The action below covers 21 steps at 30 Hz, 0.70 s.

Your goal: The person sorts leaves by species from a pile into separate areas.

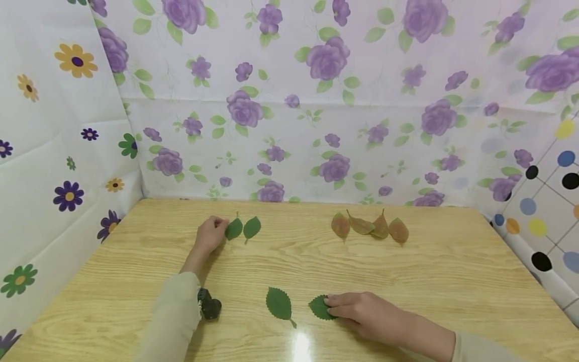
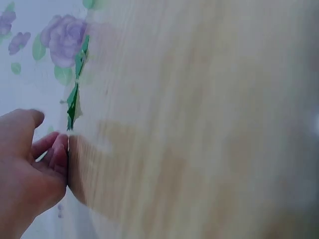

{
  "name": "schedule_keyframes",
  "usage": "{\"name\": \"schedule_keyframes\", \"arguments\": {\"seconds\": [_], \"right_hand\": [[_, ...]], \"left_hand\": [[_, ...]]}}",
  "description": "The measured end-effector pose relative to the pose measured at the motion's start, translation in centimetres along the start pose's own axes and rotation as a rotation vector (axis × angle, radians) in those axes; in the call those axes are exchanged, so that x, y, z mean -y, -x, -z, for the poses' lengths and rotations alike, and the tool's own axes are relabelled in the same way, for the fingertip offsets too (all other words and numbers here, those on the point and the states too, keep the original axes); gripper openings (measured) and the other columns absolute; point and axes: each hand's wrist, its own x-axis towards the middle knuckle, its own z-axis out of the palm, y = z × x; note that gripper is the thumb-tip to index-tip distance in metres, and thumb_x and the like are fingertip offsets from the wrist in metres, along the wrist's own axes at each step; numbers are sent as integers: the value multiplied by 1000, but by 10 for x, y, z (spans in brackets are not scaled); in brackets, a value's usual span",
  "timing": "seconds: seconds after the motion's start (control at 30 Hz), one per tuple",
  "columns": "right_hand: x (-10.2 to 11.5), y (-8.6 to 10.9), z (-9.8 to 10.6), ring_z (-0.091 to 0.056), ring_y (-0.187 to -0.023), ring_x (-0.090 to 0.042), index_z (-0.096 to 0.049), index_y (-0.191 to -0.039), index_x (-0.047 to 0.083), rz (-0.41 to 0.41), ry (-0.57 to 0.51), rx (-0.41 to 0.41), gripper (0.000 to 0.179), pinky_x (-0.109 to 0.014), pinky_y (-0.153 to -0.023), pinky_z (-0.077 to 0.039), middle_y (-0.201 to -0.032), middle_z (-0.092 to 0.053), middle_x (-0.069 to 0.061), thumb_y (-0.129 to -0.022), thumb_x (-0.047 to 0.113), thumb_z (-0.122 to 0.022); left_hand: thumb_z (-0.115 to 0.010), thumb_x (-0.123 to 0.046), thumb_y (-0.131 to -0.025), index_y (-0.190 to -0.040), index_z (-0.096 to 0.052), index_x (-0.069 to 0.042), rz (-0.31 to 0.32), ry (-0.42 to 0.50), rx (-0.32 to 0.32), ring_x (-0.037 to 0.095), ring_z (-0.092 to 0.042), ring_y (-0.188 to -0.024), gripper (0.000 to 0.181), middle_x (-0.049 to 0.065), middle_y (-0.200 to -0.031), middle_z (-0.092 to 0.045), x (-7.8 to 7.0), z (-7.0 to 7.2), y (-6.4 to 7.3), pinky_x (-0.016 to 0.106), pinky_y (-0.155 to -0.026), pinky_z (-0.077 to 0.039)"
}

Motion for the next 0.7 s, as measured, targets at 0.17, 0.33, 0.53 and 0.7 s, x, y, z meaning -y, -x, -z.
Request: {"name": "schedule_keyframes", "arguments": {"seconds": [0.17,0.33,0.53,0.7], "right_hand": [[0,1,-1,-62,-111,-26,-68,-115,-3,13,23,8,30,-29,-87,-52,-119,-65,-16,-86,-3,-69],[0,2,-4,-62,-110,-25,-66,-117,-4,7,23,5,31,-30,-87,-52,-118,-65,-16,-86,-1,-69],[-1,0,-2,-62,-109,-24,-67,-116,-3,-2,5,9,31,-29,-87,-52,-118,-66,-15,-85,-2,-70],[-2,0,0,-62,-111,-23,-68,-116,-2,-2,0,15,30,-29,-89,-51,-118,-66,-13,-85,-2,-70]], "left_hand": [[-37,-30,-105,-138,-37,8,87,205,6,36,-47,-119,50,26,-132,-45,1,9,7,45,-101,-40],[-36,-27,-105,-142,-32,6,127,307,30,28,-52,-109,50,23,-134,-43,-3,18,17,35,-93,-45],[-44,-21,-104,-134,-43,7,-42,222,73,32,-53,-106,40,23,-126,-47,-20,15,38,40,-90,-48],[-56,-17,-98,-119,-58,3,-281,33,218,28,-58,-97,28,14,-112,-59,-34,-3,66,35,-75,-53]]}}
